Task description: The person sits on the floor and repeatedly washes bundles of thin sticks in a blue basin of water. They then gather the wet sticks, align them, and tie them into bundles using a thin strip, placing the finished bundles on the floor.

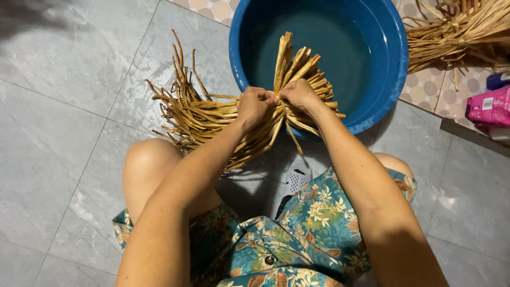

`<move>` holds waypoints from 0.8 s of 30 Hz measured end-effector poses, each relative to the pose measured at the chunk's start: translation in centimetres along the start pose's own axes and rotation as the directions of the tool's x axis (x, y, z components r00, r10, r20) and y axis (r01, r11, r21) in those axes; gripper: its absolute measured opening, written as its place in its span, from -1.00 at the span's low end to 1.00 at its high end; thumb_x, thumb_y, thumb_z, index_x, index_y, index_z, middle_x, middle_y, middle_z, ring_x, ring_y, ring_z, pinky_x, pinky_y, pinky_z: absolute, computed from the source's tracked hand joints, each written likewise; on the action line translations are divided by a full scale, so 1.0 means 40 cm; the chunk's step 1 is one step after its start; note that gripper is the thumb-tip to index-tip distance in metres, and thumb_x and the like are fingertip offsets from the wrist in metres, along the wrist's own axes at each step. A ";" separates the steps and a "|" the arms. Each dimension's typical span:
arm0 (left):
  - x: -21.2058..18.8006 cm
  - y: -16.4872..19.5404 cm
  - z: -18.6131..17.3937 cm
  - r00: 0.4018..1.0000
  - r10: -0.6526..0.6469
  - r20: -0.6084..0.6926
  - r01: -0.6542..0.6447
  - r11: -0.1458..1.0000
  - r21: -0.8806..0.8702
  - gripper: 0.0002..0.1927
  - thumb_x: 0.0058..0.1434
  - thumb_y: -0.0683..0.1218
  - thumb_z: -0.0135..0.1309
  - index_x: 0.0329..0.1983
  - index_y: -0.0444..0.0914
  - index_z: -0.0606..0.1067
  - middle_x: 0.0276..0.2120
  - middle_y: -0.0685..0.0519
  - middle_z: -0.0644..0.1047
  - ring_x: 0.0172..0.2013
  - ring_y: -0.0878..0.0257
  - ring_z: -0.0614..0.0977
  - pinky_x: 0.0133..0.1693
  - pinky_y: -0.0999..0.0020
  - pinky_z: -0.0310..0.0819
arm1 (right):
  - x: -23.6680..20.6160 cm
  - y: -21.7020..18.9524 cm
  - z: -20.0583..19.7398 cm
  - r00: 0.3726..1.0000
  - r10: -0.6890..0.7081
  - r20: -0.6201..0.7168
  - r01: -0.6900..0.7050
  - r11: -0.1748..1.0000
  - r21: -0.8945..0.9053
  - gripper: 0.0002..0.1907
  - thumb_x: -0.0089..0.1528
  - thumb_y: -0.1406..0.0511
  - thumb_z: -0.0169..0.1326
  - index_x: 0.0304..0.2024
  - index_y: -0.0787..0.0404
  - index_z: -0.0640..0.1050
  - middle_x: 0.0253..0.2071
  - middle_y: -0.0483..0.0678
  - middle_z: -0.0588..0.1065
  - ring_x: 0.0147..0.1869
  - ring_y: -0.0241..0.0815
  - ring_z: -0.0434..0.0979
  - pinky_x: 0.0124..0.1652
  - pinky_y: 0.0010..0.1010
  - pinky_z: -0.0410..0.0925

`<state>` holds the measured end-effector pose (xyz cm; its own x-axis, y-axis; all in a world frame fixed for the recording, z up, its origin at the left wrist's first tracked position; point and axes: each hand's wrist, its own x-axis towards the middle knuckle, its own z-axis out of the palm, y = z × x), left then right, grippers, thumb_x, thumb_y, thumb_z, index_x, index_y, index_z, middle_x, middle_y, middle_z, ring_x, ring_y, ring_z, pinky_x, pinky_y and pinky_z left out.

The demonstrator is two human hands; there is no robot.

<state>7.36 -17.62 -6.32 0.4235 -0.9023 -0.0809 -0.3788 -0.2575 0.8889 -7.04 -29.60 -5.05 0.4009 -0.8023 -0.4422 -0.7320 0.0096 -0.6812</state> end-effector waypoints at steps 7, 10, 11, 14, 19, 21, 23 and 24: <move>0.007 0.026 -0.018 0.988 -0.130 0.088 0.135 0.989 -0.054 -0.80 0.05 0.07 0.31 -0.43 -0.14 0.70 -0.47 0.10 0.68 -0.38 0.17 0.71 -0.19 0.19 0.50 | -0.017 -0.009 -0.008 0.998 0.006 0.063 0.003 0.991 -0.133 -0.82 0.25 0.24 0.18 -0.30 0.23 0.68 -0.42 -0.08 0.59 -0.38 -0.30 0.50 -0.31 -0.40 0.39; 0.009 0.031 -0.011 0.984 -0.168 0.061 0.164 0.985 0.061 -0.76 0.07 0.08 0.30 -0.46 -0.18 0.69 -0.45 0.01 0.68 -0.35 0.08 0.70 -0.18 0.13 0.42 | -0.025 -0.023 -0.015 0.997 -0.006 0.074 0.021 0.979 -0.201 -0.81 0.25 0.23 0.18 -0.27 0.23 0.67 -0.35 -0.06 0.62 -0.31 -0.27 0.54 -0.25 -0.37 0.42; 0.009 0.029 -0.006 0.985 -0.163 0.049 0.160 0.984 0.073 -0.75 0.07 0.08 0.29 -0.45 -0.19 0.69 -0.44 -0.03 0.67 -0.34 0.04 0.69 -0.18 0.11 0.42 | -0.028 -0.029 -0.020 0.997 -0.023 0.070 0.037 0.978 -0.203 -0.82 0.23 0.24 0.19 -0.25 0.22 0.67 -0.33 -0.05 0.63 -0.29 -0.26 0.56 -0.23 -0.37 0.43; 0.018 0.016 0.005 0.999 -0.040 0.018 0.037 0.990 0.139 -0.73 0.16 0.06 0.22 -0.38 -0.25 0.66 -0.37 -0.15 0.65 -0.29 -0.07 0.68 -0.15 0.07 0.50 | -0.037 -0.059 -0.052 0.982 -0.179 0.058 0.188 0.942 -0.279 -0.82 0.22 0.24 0.20 -0.21 0.20 0.66 -0.27 -0.04 0.64 -0.23 -0.23 0.60 -0.16 -0.35 0.44; 0.024 -0.009 -0.004 0.993 0.098 0.058 -0.107 0.979 0.172 -0.69 0.18 0.07 0.18 -0.26 -0.29 0.58 -0.25 -0.15 0.62 -0.18 -0.09 0.65 -0.09 0.03 0.52 | -0.091 -0.117 -0.150 0.954 -0.283 -0.100 0.231 0.904 -0.359 -0.80 0.22 0.20 0.23 -0.14 0.09 0.66 -0.27 -0.04 0.62 -0.23 -0.16 0.60 -0.16 -0.28 0.43; 0.022 -0.003 -0.014 0.986 0.127 0.109 -0.144 0.974 0.175 -0.69 0.25 0.07 0.14 -0.17 -0.27 0.54 -0.17 -0.13 0.62 -0.09 -0.07 0.65 -0.04 0.05 0.52 | -0.120 -0.142 -0.199 0.931 -0.334 -0.145 0.280 0.911 -0.304 -0.80 0.24 0.20 0.21 -0.13 0.11 0.66 -0.28 -0.04 0.63 -0.24 -0.19 0.63 -0.15 -0.32 0.45; 0.019 0.011 -0.023 0.986 0.124 0.112 -0.151 0.947 0.282 -0.54 0.23 0.15 0.18 0.05 -0.23 0.49 -0.03 -0.17 0.56 0.02 -0.11 0.59 0.03 -0.02 0.47 | -0.152 -0.167 -0.234 0.884 -0.425 -0.195 0.358 0.883 -0.304 -0.80 0.27 0.22 0.22 -0.10 0.13 0.66 -0.26 -0.05 0.63 -0.22 -0.21 0.62 -0.17 -0.34 0.44; 0.017 0.021 -0.025 0.986 0.122 0.115 -0.154 0.930 0.335 -0.44 0.23 0.19 0.20 0.15 -0.22 0.46 0.04 -0.20 0.53 0.08 -0.13 0.56 0.07 -0.05 0.45 | -0.170 -0.178 -0.249 0.857 -0.466 -0.219 0.394 0.867 -0.305 -0.80 0.28 0.23 0.22 -0.09 0.14 0.66 -0.25 -0.06 0.64 -0.22 -0.23 0.62 -0.17 -0.35 0.44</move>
<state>8.18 -18.11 -5.19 0.2767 -0.9607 -0.0234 -0.6928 -0.2163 0.6879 -10.03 -30.17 8.62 0.5644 -0.8229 0.0660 -0.6449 -0.4894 -0.5870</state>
